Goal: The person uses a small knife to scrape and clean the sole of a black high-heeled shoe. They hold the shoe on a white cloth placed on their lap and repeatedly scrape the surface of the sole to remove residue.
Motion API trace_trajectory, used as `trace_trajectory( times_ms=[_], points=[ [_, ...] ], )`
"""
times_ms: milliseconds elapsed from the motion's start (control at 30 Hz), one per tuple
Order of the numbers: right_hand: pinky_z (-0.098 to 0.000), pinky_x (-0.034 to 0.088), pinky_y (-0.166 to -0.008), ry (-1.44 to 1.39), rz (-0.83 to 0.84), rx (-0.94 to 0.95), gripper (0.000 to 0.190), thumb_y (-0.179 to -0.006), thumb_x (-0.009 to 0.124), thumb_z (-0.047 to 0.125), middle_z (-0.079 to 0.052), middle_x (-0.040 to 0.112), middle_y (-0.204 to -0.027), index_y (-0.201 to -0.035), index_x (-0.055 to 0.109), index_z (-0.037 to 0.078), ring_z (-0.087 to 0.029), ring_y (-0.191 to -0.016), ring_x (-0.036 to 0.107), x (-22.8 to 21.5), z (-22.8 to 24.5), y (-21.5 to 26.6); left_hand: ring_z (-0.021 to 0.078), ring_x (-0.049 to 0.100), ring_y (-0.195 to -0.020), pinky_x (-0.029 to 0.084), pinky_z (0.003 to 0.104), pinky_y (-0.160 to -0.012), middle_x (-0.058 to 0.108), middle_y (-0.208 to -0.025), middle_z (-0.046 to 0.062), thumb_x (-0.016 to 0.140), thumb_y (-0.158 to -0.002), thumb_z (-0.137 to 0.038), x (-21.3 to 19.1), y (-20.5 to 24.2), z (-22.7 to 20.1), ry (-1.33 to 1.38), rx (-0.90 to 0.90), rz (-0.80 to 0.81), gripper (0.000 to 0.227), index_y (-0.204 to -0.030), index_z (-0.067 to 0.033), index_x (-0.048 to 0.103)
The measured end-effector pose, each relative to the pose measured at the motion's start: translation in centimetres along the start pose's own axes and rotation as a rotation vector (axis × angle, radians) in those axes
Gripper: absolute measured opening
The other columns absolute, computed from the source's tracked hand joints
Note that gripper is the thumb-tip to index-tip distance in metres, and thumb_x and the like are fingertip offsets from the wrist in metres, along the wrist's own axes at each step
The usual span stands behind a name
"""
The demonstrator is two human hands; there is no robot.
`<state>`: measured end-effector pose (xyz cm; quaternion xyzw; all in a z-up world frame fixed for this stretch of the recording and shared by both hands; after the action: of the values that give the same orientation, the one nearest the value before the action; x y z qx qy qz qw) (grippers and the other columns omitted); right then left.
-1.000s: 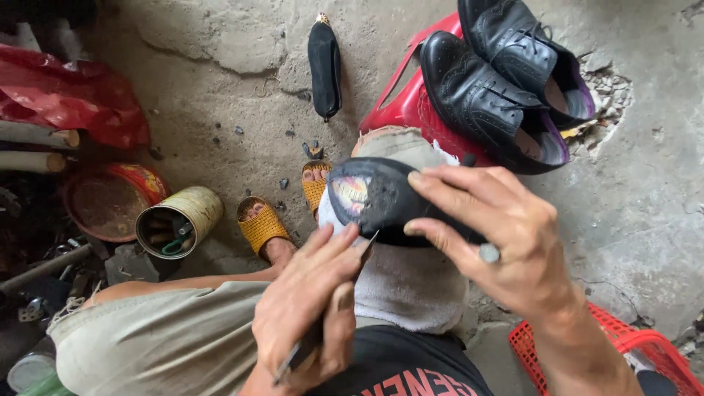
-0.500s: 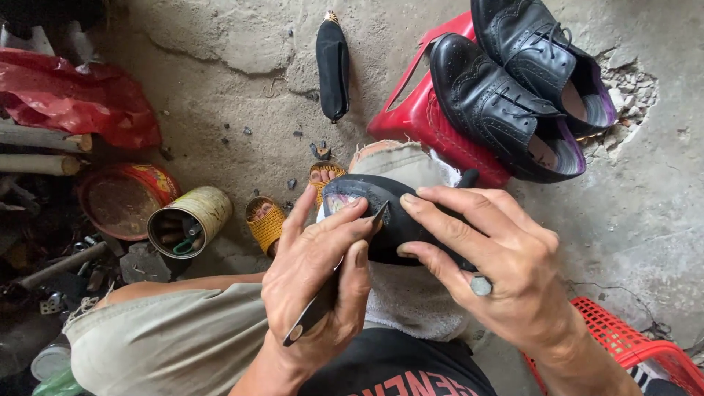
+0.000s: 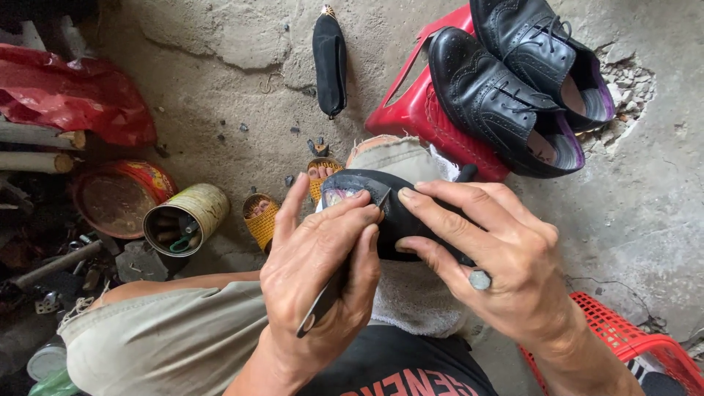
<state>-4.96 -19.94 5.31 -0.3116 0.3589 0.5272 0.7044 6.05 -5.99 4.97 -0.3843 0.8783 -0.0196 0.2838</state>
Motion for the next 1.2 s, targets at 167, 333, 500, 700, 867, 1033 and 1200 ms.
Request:
trace_trajectory(
  times_ms=[167, 333, 500, 700, 867, 1033, 1200],
  points=[
    [-0.0385, 0.054, -0.099, 0.005, 0.0, -0.012, 0.035, -0.095, 0.078, 0.018, -0.011, 0.072, -0.125, -0.128, 0.071, 0.007, -0.027, -0.102, 0.069, 0.1, 0.1, -0.3, 0.0267, 0.08, -0.097, 0.035, 0.059, -0.118, 0.077, -0.099, 0.012, 0.059, -0.098, 0.001, -0.3, -0.2, -0.6, -0.055, 0.027, 0.049, 0.01, -0.102, 0.0027, 0.067],
    [-0.0383, 0.054, -0.1, 0.046, -0.002, -0.014, 0.036, -0.097, 0.076, 0.022, -0.01, 0.072, -0.128, -0.131, 0.07, 0.011, -0.028, -0.103, 0.068, 0.4, 0.1, -0.2, 0.0289, 0.078, -0.105, 0.034, 0.061, -0.121, 0.076, -0.109, 0.02, 0.059, -0.098, 0.001, -0.6, 0.9, -0.6, -0.041, 0.022, 0.069, 0.016, -0.112, 0.0053, 0.065],
    [-0.0374, 0.054, -0.098, 0.044, -0.022, -0.031, 0.036, -0.098, 0.077, 0.021, -0.011, 0.072, -0.126, -0.13, 0.071, 0.008, -0.027, -0.1, 0.068, 0.3, 0.2, 0.0, 0.0305, 0.078, -0.106, 0.039, 0.064, -0.118, 0.076, -0.104, 0.016, 0.058, -0.097, 0.004, -0.7, 2.1, -1.0, -0.026, 0.029, 0.051, 0.016, -0.11, 0.0072, 0.066],
    [-0.0369, 0.054, -0.099, 0.031, -0.029, -0.022, 0.038, -0.096, 0.079, 0.02, -0.01, 0.072, -0.126, -0.131, 0.071, 0.009, -0.026, -0.103, 0.068, 0.3, 0.5, 0.4, 0.031, 0.077, -0.109, 0.041, 0.062, -0.117, 0.076, -0.107, 0.016, 0.057, -0.098, 0.003, -0.8, 3.5, -1.1, -0.054, 0.041, 0.042, 0.017, -0.112, 0.0071, 0.066],
    [-0.0372, 0.053, -0.099, 0.021, -0.038, -0.032, 0.038, -0.096, 0.08, 0.02, -0.011, 0.072, -0.127, -0.131, 0.071, 0.008, -0.027, -0.103, 0.068, 0.4, 0.2, 0.6, 0.0321, 0.077, -0.11, 0.04, 0.063, -0.117, 0.075, -0.107, 0.016, 0.055, -0.099, 0.002, -0.5, 4.5, -0.9, -0.047, 0.054, 0.022, 0.019, -0.114, 0.0073, 0.065],
    [-0.0371, 0.053, -0.098, 0.009, -0.036, -0.024, 0.039, -0.095, 0.081, 0.02, -0.012, 0.072, -0.127, -0.13, 0.071, 0.007, -0.027, -0.103, 0.069, 0.5, 0.2, 0.8, 0.0354, 0.077, -0.112, 0.042, 0.063, -0.117, 0.075, -0.107, 0.019, 0.054, -0.099, 0.003, -0.4, 5.2, -0.7, 0.002, 0.059, -0.002, 0.019, -0.114, 0.0083, 0.065],
    [-0.0373, 0.053, -0.097, 0.003, -0.041, -0.026, 0.039, -0.094, 0.082, 0.018, -0.013, 0.073, -0.127, -0.13, 0.071, 0.007, -0.027, -0.102, 0.069, 0.5, 0.2, 0.7, 0.0387, 0.075, -0.114, 0.049, 0.06, -0.113, 0.074, -0.11, 0.022, 0.053, -0.1, 0.004, -0.3, 5.6, -0.6, 0.027, 0.095, -0.026, 0.02, -0.115, 0.0113, 0.064]
  ],
)
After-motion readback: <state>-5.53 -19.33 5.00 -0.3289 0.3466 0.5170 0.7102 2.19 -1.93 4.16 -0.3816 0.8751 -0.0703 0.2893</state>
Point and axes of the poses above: each hand's wrist, its own y-axis away from the middle knuckle, its own x-axis out of the palm, z = x × y, the point moved 3 cm from there along -y, towards the middle knuckle
